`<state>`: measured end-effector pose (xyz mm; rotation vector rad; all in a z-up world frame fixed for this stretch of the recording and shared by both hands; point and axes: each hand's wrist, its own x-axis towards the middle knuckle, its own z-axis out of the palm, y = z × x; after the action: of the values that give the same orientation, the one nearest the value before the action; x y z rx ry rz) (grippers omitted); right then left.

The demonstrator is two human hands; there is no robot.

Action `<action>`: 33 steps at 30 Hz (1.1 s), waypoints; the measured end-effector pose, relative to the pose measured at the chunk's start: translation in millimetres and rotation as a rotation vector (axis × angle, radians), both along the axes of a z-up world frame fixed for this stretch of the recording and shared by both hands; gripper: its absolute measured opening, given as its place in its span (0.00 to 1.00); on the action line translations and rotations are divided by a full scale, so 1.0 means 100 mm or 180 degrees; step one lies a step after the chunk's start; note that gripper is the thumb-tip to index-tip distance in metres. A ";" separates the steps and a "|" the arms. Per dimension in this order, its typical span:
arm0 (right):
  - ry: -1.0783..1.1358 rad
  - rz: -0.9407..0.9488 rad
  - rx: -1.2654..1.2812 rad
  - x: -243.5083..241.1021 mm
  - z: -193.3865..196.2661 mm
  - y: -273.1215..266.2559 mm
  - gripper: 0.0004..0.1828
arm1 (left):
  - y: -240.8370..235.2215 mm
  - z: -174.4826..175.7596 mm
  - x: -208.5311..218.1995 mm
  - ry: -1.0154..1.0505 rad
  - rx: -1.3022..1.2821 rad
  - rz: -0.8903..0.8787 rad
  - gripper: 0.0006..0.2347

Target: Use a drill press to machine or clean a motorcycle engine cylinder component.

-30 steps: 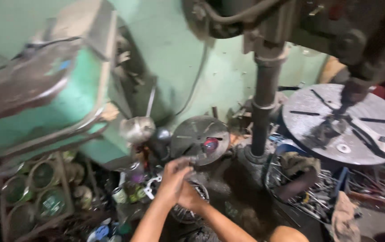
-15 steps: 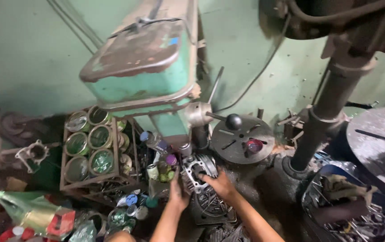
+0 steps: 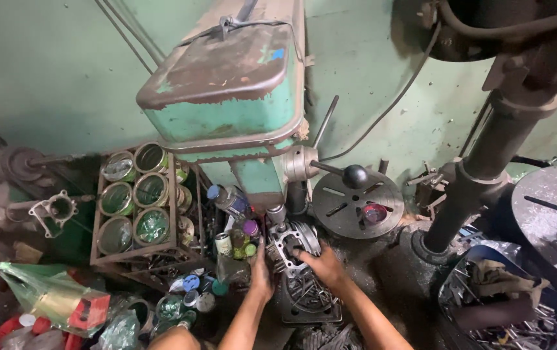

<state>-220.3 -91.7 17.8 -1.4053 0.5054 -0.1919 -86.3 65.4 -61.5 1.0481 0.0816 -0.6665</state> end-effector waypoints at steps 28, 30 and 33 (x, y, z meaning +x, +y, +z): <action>-0.0018 -0.0261 -0.0190 0.11 -0.40 0.05 0.46 | -0.84 0.38 1.04 -0.2215 0.2283 -0.1285 0.36; -0.0128 -0.0270 -0.0165 0.13 -0.41 0.05 0.46 | -0.85 0.45 1.01 -0.1942 0.2448 -0.1481 0.34; 0.0300 -0.0204 -0.0249 0.10 -0.35 0.04 0.48 | -0.81 0.53 0.95 -0.1818 0.2570 -0.1555 0.36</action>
<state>-210.1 -87.4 -17.5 -1.4806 0.6271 -0.1995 8.6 -15.9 -8.1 2.0432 -0.4520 -0.7610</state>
